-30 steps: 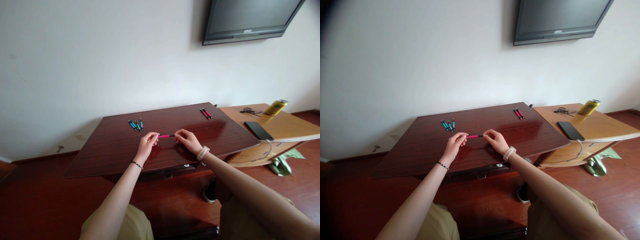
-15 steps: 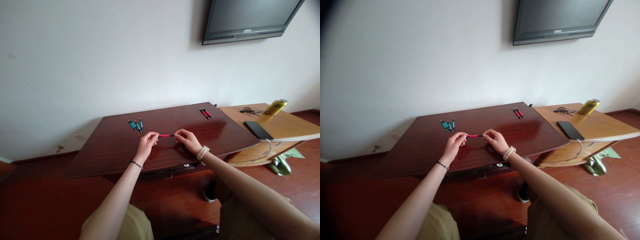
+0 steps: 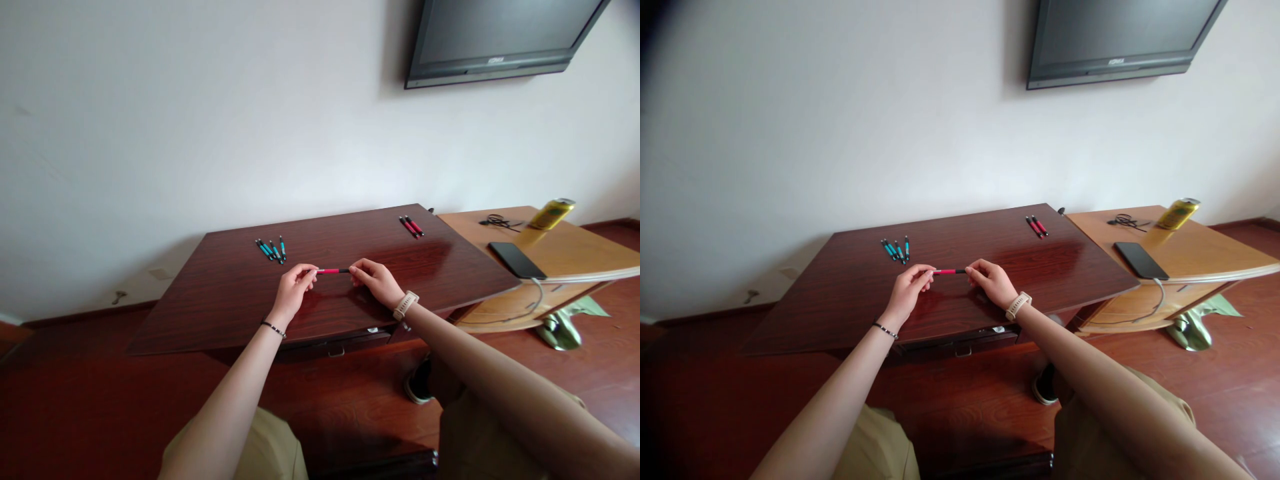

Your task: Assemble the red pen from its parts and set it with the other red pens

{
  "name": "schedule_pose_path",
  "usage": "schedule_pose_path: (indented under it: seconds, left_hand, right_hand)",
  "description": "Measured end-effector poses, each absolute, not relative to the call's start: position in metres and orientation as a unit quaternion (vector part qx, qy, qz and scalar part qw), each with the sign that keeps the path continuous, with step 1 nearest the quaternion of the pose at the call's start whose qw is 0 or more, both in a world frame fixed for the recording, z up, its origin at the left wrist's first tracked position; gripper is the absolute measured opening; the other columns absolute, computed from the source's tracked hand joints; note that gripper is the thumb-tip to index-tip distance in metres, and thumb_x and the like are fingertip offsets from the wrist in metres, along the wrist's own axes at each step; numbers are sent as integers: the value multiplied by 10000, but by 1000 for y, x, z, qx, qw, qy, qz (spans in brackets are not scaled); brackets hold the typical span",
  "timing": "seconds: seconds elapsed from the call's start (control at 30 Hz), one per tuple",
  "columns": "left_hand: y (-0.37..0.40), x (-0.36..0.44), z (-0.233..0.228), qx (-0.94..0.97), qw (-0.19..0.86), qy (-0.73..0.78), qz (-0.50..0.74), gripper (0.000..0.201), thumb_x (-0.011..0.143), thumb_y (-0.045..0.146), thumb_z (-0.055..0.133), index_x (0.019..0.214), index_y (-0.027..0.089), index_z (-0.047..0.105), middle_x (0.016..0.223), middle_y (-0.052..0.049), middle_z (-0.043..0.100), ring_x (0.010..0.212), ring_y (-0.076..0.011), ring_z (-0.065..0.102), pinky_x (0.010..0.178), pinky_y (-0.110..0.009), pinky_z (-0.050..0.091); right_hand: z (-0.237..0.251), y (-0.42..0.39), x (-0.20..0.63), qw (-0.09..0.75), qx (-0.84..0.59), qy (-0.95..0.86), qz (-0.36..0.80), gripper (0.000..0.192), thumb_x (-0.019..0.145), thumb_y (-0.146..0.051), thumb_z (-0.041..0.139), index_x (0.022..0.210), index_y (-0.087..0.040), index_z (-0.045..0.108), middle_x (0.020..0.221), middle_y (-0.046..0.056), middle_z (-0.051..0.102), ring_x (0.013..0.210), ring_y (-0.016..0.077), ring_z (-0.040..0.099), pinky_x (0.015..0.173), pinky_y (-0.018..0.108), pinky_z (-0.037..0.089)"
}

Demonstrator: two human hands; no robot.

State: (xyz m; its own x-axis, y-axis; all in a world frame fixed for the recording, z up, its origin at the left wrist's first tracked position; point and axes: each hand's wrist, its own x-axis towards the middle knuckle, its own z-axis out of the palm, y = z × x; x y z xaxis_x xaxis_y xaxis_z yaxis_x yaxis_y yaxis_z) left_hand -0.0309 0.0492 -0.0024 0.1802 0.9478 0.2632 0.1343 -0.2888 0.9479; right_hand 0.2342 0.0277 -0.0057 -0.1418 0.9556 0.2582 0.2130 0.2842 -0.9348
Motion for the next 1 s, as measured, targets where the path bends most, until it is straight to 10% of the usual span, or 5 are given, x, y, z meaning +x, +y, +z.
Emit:
schedule_pose_path:
  seconds: [1.0]
  left_hand:
    - [50,-28,0,625,412,427,508,299,918,458,719,1013,175,697,855,-52,736,693,-141,632,654,-267,500]
  right_hand:
    - [-2,27,234,477,-469,-642,375,474,986,-679,589,822,-236,633,728,13,679,665,186,612,677,314,503]
